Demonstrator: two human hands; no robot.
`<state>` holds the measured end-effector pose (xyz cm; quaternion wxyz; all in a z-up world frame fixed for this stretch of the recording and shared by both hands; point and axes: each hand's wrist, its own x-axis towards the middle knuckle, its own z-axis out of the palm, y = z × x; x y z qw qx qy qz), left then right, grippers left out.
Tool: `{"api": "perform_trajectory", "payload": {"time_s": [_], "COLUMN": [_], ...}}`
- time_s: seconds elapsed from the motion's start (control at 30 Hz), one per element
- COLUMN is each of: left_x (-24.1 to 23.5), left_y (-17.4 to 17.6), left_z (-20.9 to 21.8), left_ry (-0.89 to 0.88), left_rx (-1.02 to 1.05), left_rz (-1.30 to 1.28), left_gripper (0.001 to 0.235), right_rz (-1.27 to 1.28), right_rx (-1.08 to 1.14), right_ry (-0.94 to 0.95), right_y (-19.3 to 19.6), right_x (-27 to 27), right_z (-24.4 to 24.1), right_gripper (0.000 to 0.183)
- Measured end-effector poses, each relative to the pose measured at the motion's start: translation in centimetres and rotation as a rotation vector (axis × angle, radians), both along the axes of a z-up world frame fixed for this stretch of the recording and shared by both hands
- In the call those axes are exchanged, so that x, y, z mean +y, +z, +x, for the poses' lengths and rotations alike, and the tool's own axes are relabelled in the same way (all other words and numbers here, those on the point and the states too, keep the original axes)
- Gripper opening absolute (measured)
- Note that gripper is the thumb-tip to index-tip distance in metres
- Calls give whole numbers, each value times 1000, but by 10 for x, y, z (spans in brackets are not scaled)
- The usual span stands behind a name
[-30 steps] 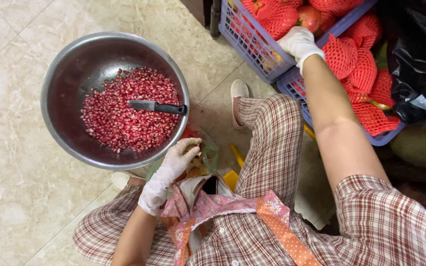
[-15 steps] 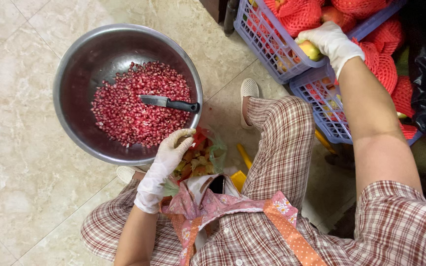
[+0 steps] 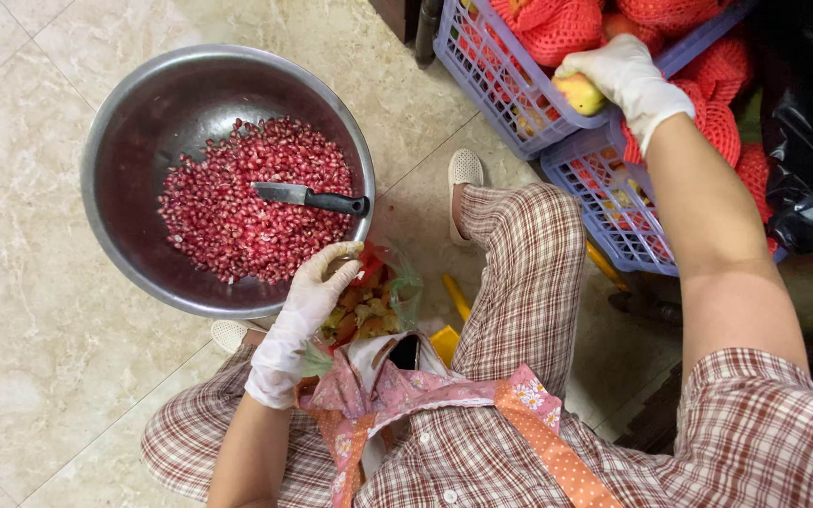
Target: The person sits on the floor and uses a knife to cut open pomegranates, then separates the seeds from the white pith by hand. The seeds are collected in a large metal bowl, and the discarded pith is placed into a plastic bag below.
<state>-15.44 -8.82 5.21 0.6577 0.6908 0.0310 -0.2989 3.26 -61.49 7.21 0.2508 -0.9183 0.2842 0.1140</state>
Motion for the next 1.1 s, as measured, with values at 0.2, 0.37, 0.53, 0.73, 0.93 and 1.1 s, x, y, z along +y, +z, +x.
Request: {"api": "perform_trajectory", "payload": {"time_s": [0.2, 0.37, 0.53, 0.73, 0.93, 1.1], "left_x": [-5, 0, -5, -15, 24, 81], "left_y": [10, 29, 32, 41, 43, 27], "left_z": [5, 8, 9, 6, 15, 18], "left_ry": [70, 119, 88, 121, 491, 866], "left_rx": [-47, 23, -34, 22, 261, 120], "left_rz": [-7, 2, -196, -466, -1068, -875], "left_gripper": [50, 52, 55, 68, 80, 59], "right_rz": [244, -247, 421, 1371, 902, 111], "right_rx": [-69, -267, -500, -372, -359, -698], "right_ry": [-35, 141, 212, 256, 761, 1139], "right_y": [20, 6, 44, 87, 47, -14], "right_x": [-3, 1, 13, 195, 358, 400], "right_z": [-18, -15, -27, -60, -83, -70], "right_gripper": [68, 114, 94, 44, 60, 80]}}
